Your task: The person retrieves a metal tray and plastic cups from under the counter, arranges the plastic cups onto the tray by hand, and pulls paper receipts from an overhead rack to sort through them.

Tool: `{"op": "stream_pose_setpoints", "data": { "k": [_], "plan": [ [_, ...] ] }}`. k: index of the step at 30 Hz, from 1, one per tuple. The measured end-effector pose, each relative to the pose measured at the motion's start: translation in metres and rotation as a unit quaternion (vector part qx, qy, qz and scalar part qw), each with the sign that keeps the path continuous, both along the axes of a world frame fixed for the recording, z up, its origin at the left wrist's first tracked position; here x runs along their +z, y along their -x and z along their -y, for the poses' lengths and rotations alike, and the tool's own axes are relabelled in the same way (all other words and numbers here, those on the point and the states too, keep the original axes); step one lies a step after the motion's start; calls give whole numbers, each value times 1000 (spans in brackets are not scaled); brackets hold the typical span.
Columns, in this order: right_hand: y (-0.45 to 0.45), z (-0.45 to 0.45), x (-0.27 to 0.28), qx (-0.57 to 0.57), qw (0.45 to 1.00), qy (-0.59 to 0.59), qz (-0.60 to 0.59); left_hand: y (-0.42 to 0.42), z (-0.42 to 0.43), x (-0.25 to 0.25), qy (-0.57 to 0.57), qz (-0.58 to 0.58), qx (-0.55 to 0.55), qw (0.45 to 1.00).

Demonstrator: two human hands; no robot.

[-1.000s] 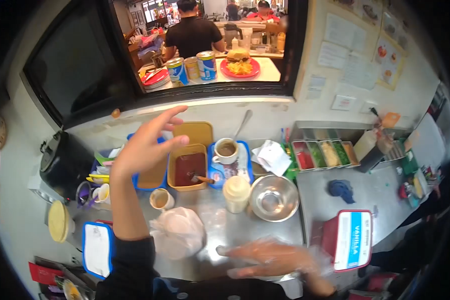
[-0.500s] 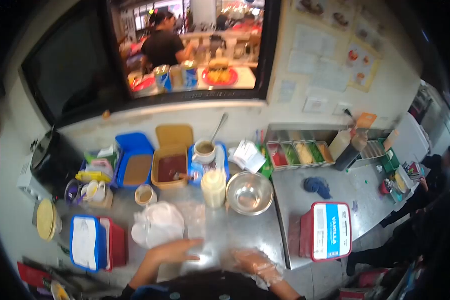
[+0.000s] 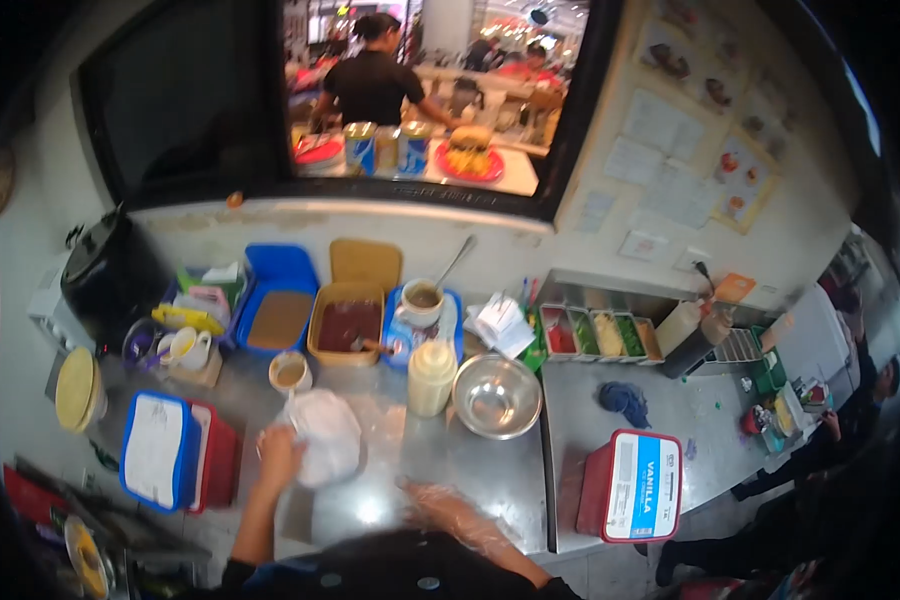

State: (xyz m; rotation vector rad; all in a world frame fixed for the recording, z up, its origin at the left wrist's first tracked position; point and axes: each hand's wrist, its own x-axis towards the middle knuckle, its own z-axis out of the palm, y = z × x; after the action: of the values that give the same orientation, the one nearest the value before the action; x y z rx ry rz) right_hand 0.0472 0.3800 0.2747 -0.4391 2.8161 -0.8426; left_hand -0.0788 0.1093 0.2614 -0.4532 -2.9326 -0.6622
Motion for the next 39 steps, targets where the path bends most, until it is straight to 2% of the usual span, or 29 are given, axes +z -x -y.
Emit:
{"op": "stream_pose_setpoints", "data": {
  "k": [1, 2, 4, 7, 8, 11, 13, 15, 18, 22, 24, 25, 26, 28, 29, 30, 31, 33, 35, 36, 37, 38, 39],
  "plan": [
    [10, 6, 0, -26, 999, 4, -24, -8, -11, -2, -18, -64, -28, 997],
    [17, 12, 0, -47, 998, 9, -46, -11, -18, 6, -142, -23, -109, 984],
    [36, 24, 11, -49, 996, 26, -71, -35, -47, 9, -214, -36, -148, 965],
    [52, 34, 2, -37, 996, 31, -72, -52, -65, -6, -272, 11, -206, 940],
    [56, 36, 0, -29, 998, 18, -48, -56, -64, 1, -257, 75, -197, 943],
    [47, 34, 4, -46, 994, -3, -97, -55, -59, -9, -266, 92, -190, 941],
    [45, 40, 1, -57, 994, 7, -90, -57, -61, -11, -320, 73, -195, 924],
    [40, 47, 15, -100, 994, -2, -51, -56, -61, -2, -326, 80, -206, 919],
    [38, 51, -1, -102, 988, -28, -109, -53, -60, -2, -338, 91, -235, 907],
    [35, 50, -21, -112, 988, -62, -87, -56, -60, 1, -332, 117, -266, 898],
    [34, 55, -16, -153, 975, 15, -162, -42, -56, -2, -326, 102, -272, 900],
    [33, 59, -12, -173, 963, 54, -199, -31, -51, -10, -295, 105, -308, 898],
    [30, 66, 2, -176, 963, 56, -196, -23, -46, -12, -263, 107, -345, 895],
    [22, 78, 37, -261, 953, 90, -126, -13, -44, 1, -232, 80, -374, 895],
    [22, 81, 37, -249, 960, 34, -124, -12, -45, 9, -250, 77, -368, 892],
    [23, 80, 22, -250, 960, 32, -122, -13, -46, 15, -268, 76, -363, 889],
    [25, 78, -5, -265, 946, 143, -120, -14, -46, 19, -257, 75, -350, 898],
    [26, 85, 6, -277, 921, 250, -114, -21, -48, 16, -277, 54, -321, 904],
    [22, 95, 37, -296, 923, 214, -122, -23, -50, 16, -294, 33, -295, 908],
    [22, 93, 35, -297, 922, 214, -122, -23, -50, 18, -274, 38, -239, 931],
    [22, 86, 32, -301, 926, 148, -172, -20, -50, 22, -253, 40, -181, 950],
    [22, 80, 29, -302, 924, 82, -221, -16, -48, 27, -253, 40, -181, 950],
    [22, 75, 30, -301, 924, 82, -220, -12, -46, 34, -226, -64, -226, 945]
  ]
}}
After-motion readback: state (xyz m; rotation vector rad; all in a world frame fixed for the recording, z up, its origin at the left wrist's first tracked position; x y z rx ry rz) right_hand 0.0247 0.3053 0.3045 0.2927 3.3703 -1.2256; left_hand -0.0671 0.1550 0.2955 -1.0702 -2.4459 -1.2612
